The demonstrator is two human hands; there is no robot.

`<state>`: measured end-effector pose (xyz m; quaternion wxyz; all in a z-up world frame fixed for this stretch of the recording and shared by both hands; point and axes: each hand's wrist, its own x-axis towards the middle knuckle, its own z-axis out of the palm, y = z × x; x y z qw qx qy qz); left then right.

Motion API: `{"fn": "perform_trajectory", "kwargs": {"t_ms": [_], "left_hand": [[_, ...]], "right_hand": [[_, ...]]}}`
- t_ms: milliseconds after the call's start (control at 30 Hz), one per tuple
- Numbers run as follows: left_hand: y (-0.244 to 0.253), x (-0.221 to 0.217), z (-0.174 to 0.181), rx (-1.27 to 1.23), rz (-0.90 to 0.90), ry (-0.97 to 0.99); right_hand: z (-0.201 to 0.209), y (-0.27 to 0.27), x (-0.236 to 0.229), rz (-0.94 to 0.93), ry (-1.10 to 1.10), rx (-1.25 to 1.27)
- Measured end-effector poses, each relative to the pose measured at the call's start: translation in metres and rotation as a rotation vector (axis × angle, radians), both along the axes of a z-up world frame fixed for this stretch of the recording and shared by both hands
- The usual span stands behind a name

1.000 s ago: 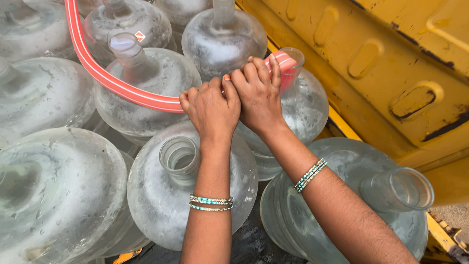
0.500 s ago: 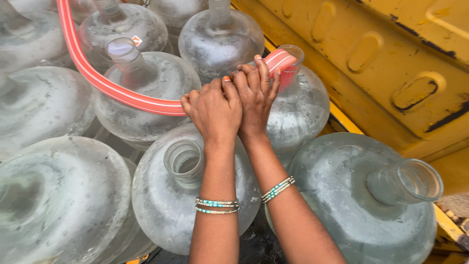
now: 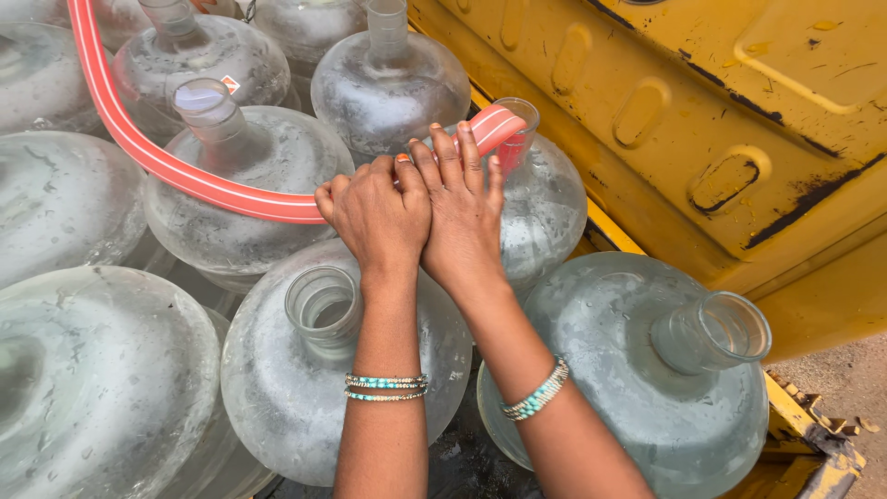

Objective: The person uses a flexible hose to transfer water into large transparent water jugs arranged on the back of a yellow vehicle. The person repeatedly moves the hose from one jug to the next, holding it in place while water flows into each container.

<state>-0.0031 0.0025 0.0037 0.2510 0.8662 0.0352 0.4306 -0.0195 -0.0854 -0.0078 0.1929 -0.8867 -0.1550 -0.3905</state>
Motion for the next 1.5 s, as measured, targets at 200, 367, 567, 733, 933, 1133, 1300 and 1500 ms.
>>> {"fn": "perform_trajectory", "kwargs": {"t_ms": [200,367,567,733,933,1133,1300,1500], "left_hand": [[-0.001,-0.001,0.002,0.024,0.009,-0.027],[-0.002,-0.001,0.003,0.023,0.022,-0.015],[-0.002,-0.001,0.003,0.041,0.032,-0.033],[-0.002,-0.001,0.002,0.034,0.035,-0.057],[-0.003,-0.003,0.003,0.034,0.040,-0.045],[-0.003,-0.003,0.004,0.029,0.035,-0.036],[-0.003,-0.003,0.003,0.032,0.032,-0.022],[-0.003,-0.005,0.006,0.031,0.039,-0.050]], "right_hand": [[0.015,-0.024,-0.002,0.034,0.034,-0.191],[0.024,-0.054,0.004,0.233,0.042,-0.290],[0.021,-0.053,0.005,0.243,0.045,-0.275],[0.020,-0.052,0.006,0.265,0.017,-0.254],[0.018,-0.042,0.018,0.205,-0.038,-0.198],[0.018,-0.037,0.034,0.265,-0.088,-0.163],[0.017,-0.044,0.035,0.323,-0.086,-0.141],[0.002,-0.009,0.039,0.108,-0.219,0.067]]}}
